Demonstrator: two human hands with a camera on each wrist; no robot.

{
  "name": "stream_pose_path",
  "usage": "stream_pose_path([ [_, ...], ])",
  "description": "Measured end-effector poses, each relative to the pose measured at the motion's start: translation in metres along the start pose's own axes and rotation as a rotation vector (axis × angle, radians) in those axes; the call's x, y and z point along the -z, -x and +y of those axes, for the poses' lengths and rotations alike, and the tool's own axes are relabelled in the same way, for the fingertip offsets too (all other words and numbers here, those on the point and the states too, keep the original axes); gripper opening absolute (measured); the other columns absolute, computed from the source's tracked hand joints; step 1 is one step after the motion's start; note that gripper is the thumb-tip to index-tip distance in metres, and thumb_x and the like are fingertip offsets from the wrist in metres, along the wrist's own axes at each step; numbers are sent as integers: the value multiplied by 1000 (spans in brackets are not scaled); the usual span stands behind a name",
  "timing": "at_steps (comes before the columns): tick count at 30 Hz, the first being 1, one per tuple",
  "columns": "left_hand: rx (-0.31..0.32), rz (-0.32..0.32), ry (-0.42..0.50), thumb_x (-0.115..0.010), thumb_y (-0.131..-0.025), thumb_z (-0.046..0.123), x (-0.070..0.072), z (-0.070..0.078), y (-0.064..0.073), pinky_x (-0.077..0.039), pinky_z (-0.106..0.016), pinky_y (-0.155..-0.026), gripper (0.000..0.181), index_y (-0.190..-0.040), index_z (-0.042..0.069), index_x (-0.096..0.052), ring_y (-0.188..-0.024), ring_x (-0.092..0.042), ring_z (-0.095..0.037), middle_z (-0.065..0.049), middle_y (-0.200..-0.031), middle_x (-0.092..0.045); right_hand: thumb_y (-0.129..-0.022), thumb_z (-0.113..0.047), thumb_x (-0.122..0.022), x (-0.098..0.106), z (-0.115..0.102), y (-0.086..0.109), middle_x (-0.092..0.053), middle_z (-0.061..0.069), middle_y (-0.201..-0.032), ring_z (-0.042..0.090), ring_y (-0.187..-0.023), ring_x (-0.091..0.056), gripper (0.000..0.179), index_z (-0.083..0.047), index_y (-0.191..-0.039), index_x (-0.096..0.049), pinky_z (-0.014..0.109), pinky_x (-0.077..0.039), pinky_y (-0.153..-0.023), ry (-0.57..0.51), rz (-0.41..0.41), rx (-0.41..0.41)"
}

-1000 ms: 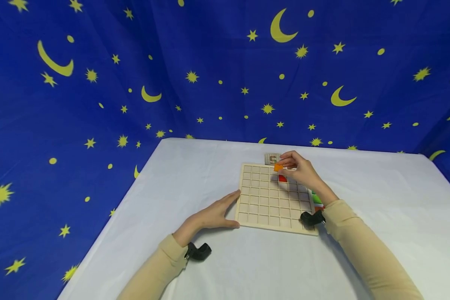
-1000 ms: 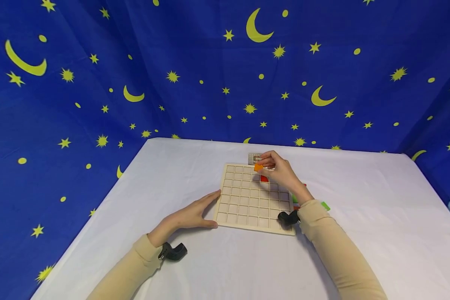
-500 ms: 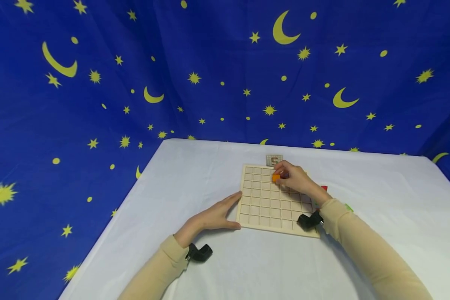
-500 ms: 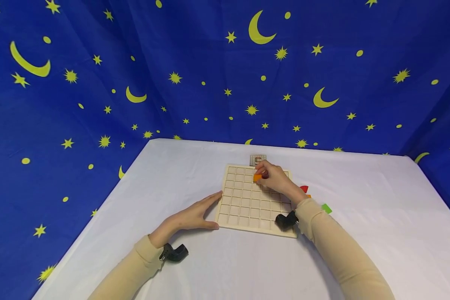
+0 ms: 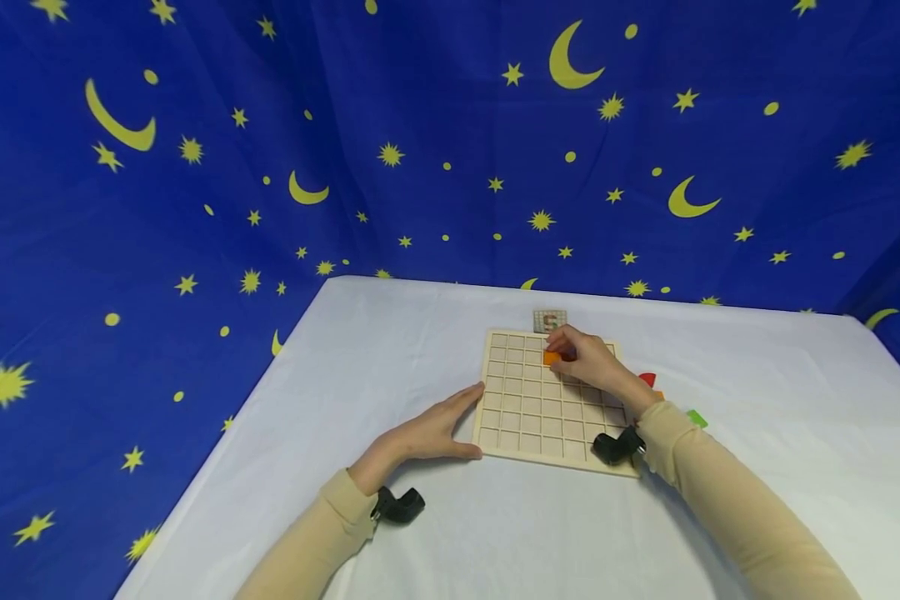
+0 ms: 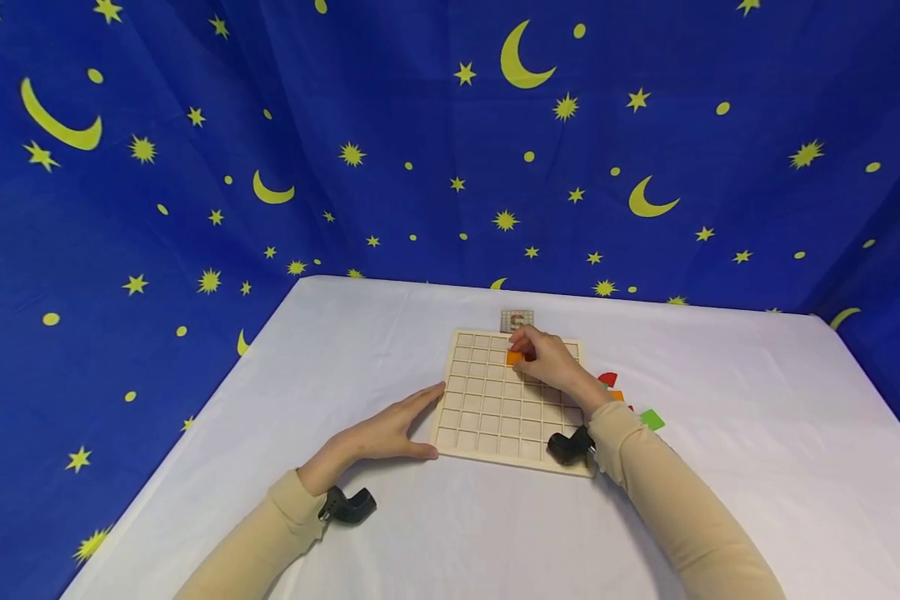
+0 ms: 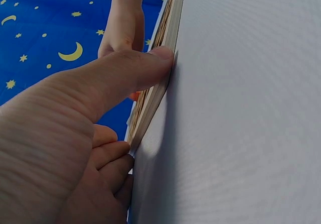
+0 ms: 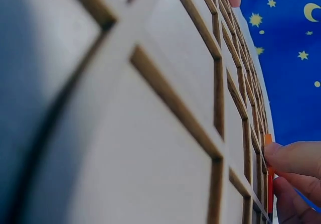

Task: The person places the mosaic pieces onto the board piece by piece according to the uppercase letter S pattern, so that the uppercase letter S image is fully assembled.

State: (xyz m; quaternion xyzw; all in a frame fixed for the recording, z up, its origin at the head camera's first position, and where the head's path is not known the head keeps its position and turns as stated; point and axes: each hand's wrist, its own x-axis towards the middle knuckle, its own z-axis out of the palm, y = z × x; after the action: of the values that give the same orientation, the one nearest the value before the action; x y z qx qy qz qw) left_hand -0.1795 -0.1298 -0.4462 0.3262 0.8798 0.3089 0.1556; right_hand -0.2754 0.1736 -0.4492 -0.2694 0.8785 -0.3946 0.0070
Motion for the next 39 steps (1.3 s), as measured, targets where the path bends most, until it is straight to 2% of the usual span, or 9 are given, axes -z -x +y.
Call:
stream_pose_path([
  [11, 9, -7, 13, -77, -79, 33, -2, 0, 0, -19, -37, -113, 100, -151, 4, -14, -140, -18, -24, -12, -155, -17, -80, 3, -69, -1, -2, 3, -66, 11, -102, 28, -92, -61, 35, 1, -112, -56, 41, -50, -75, 1, 4, -19],
  [16, 5, -8, 5, -76, -79, 32, -3, 1, 0, -19, -37, -113, 99, -151, 3, -14, -140, -18, -25, -12, -155, -17, -84, 0, -67, 5, -7, 4, -64, 16, -106, 31, -95, -60, 30, 3, -112, -56, 42, -51, -80, -37, 33, -20],
  [21, 0, -3, -2, -76, -80, 32, -2, 0, 0, -20, -37, -112, 99, -151, 3, -14, -140, -18, -25, -12, -155, -18, -88, -6, -66, 24, -25, 2, -62, 19, -109, 31, -97, -60, 28, 1, -112, -56, 40, -50, -81, -101, 94, -40],
  [28, 2, -1, -7, -76, -80, 33, -2, -2, 0, -20, -37, -112, 99, -151, 3, -14, -140, -18, -25, -12, -155, -17, -90, -10, -64, 54, -42, 4, -61, 20, -113, 27, -99, -59, 31, -1, -118, -54, 23, -48, -82, -142, 128, -48],
  [34, 1, -1, 5, -76, -79, 33, -3, -1, -1, -19, -37, -113, 100, -151, 3, -14, -140, -17, -25, -12, -155, -17, -91, -14, -64, 82, -32, 22, -60, 21, -114, 18, -96, -60, 32, 0, -118, -54, 16, -48, -78, -137, 174, -75],
  [39, -1, 3, 1, -76, -79, 34, -2, 0, 0, -19, -38, -112, 99, -151, 3, -15, -140, -17, -25, -12, -155, -17, -91, -13, -64, 105, -17, 46, -61, 20, -112, 4, -90, -59, 32, 1, -118, -54, 15, -49, -75, -103, 241, -147],
])
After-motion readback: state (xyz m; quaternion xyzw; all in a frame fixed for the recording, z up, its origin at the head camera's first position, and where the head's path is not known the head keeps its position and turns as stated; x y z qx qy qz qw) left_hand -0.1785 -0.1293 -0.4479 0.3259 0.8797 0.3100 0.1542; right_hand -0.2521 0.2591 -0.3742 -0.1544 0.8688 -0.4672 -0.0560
